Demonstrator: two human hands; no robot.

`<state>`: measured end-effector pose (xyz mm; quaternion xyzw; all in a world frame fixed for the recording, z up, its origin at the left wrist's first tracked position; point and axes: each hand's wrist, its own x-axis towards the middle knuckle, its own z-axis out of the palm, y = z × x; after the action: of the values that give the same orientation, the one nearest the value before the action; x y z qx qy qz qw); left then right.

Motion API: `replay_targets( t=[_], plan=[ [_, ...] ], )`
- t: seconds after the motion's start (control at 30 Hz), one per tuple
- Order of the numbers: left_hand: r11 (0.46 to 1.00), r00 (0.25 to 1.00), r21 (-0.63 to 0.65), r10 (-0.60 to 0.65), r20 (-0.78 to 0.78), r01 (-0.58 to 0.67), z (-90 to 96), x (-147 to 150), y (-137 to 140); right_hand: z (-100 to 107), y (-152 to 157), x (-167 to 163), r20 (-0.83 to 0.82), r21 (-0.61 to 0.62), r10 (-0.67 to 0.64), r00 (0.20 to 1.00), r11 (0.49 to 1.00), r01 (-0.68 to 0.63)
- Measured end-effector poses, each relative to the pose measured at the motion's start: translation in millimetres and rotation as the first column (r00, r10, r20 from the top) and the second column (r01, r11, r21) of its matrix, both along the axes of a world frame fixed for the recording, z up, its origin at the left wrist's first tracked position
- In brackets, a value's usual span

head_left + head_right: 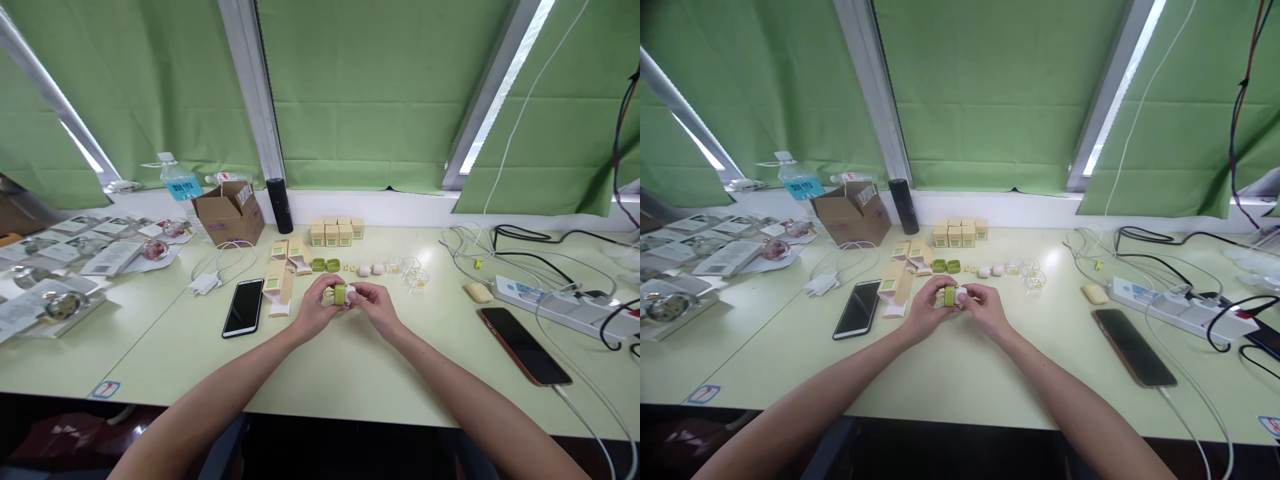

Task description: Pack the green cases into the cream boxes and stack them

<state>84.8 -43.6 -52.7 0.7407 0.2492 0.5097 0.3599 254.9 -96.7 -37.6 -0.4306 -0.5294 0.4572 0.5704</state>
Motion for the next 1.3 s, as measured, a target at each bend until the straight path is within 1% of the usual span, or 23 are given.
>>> replay_targets(
  t=[0.17,0.37,0.6,0.7,0.8,0.9,1.07,1.2,1.3],
  plan=[
    [1.000,1.000,-0.008,-0.018,-0.020,0.018,-1.3,-1.6,0.1,1.0,0.4,3.5,0.059,0.029,0.032,0.998,0.999,-0.034],
    [0.998,0.998,-0.039,-0.043,-0.035,0.041,-1.9,-4.4,1.1,-1.7,3.2,8.7,0.128,0.018,0.069,0.989,0.997,-0.072],
    [0.990,0.993,-0.099,-0.109,-0.050,0.104,-1.4,-5.2,4.3,-2.3,3.8,10.0,0.145,-0.013,0.120,0.982,0.993,-0.119],
    [0.990,0.992,-0.095,-0.110,-0.057,0.104,-1.2,-5.7,5.2,-3.6,3.0,6.6,0.107,-0.033,0.096,0.990,0.995,-0.092],
    [0.993,0.994,-0.077,-0.089,-0.060,0.085,-0.1,-5.6,5.0,-5.4,1.7,1.9,0.029,-0.053,0.033,0.999,0.998,-0.032],
    [0.997,0.995,-0.049,-0.070,-0.072,0.067,1.4,-4.8,3.9,-6.6,0.5,-1.9,-0.035,-0.079,0.001,0.999,0.997,-0.003],
    [0.999,0.990,0.031,-0.031,-0.135,0.036,1.2,-4.8,1.2,-6.8,-0.1,-4.6,-0.072,-0.084,-0.049,0.996,0.996,0.043],
    [0.993,0.977,0.117,0.030,-0.210,-0.005,-2.1,-5.6,-1.1,-5.6,-0.3,-6.2,-0.098,-0.103,-0.042,0.994,0.994,0.032],
    [0.989,0.968,0.144,0.057,-0.246,-0.022,-3.6,-5.9,-2.5,-4.8,-0.3,-7.7,-0.113,-0.121,-0.037,0.993,0.992,0.023]
  ],
)
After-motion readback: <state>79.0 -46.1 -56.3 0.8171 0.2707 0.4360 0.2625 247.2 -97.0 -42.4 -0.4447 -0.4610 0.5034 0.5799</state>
